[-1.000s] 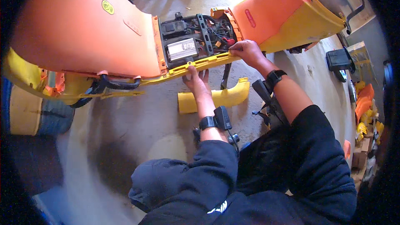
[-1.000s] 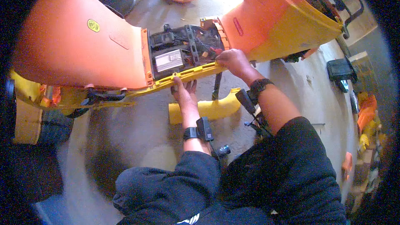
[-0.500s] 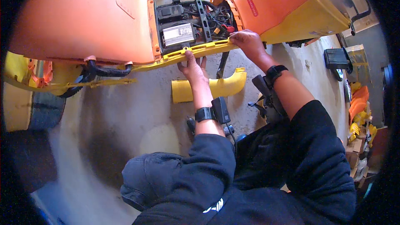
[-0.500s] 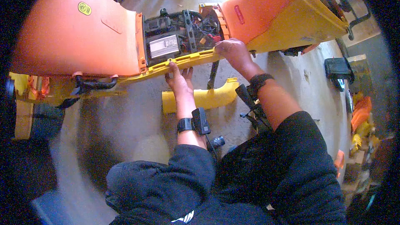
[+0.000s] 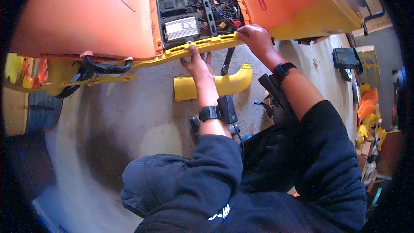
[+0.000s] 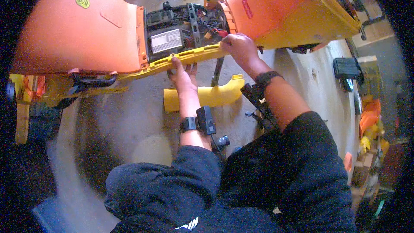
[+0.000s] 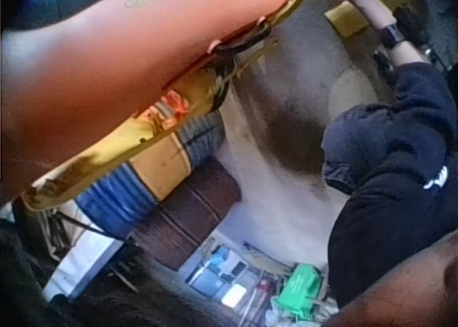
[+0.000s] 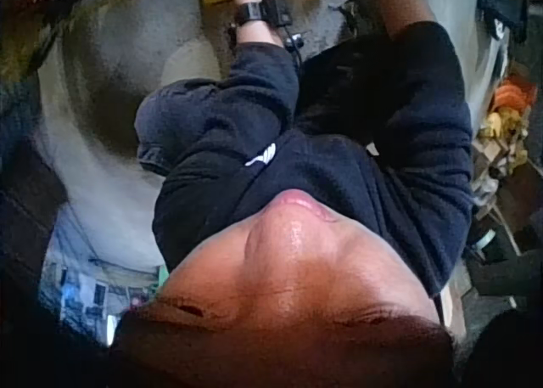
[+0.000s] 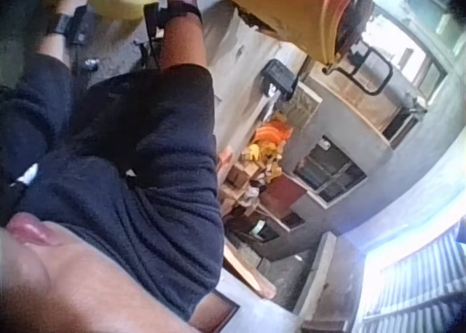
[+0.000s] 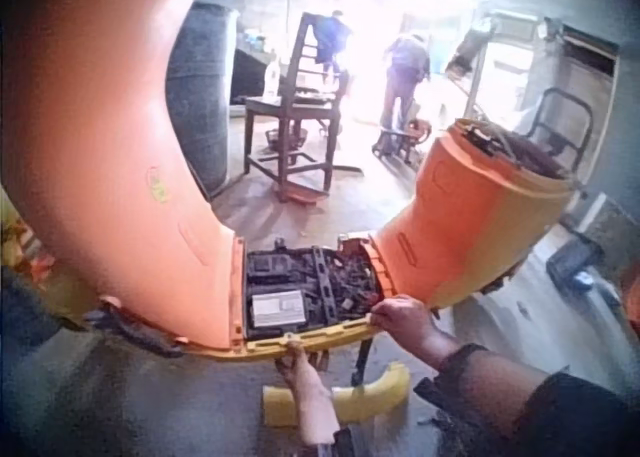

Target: Reassembling body panels and securing internal components on a yellow electric scooter using an electric drill.

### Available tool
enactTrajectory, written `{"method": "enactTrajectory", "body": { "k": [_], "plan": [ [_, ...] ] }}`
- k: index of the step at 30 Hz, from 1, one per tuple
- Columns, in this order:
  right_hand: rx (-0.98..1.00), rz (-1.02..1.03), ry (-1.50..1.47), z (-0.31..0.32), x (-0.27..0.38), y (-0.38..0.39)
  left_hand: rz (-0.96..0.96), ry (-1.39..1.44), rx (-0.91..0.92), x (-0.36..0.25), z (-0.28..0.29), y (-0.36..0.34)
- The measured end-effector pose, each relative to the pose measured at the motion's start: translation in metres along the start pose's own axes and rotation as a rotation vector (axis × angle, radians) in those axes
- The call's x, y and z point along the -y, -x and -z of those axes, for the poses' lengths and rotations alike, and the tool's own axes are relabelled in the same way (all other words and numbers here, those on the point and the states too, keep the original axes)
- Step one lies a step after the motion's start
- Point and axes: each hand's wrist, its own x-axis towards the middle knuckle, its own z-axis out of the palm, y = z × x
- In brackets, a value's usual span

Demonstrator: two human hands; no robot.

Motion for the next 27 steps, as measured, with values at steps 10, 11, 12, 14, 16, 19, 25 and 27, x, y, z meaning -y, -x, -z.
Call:
{"method": "enactTrajectory", "body": {
  "k": [10,11,12,14,16,19,25,27],
  "plan": [
    [-0.112,-0.121,0.008,0.045,0.002,-0.019,0.074,-0.253,-0.048,-0.008,-0.002,0.001],
    [0.086,-0.125,-0.159,0.051,0.012,-0.025,0.049,-0.321,-0.095,-0.013,0.003,-0.004],
    [0.288,-0.131,-0.315,0.058,0.02,-0.03,0.072,-0.462,-0.074,-0.022,0.006,-0.003],
    [0.662,0.077,-0.411,0.075,0.045,-0.028,0.089,-0.691,-0.109,-0.041,0.002,-0.005],
    [1.038,0.1,-0.446,0.101,0.072,-0.014,0.062,-0.813,0.032,-0.059,-0.008,0.001],
    [1.306,0.197,-0.348,0.074,0.058,0.04,0.202,-0.921,0.084,-0.07,-0.018,0.002],
    [1.264,0.304,-0.272,-0.049,0.028,0.203,0.265,-0.775,0.262,-0.083,-0.007,-0.006],
    [1.121,0.39,-0.241,-0.078,0.034,0.248,0.246,-0.779,0.267,-0.074,-0.008,0.003]
  ]
}}
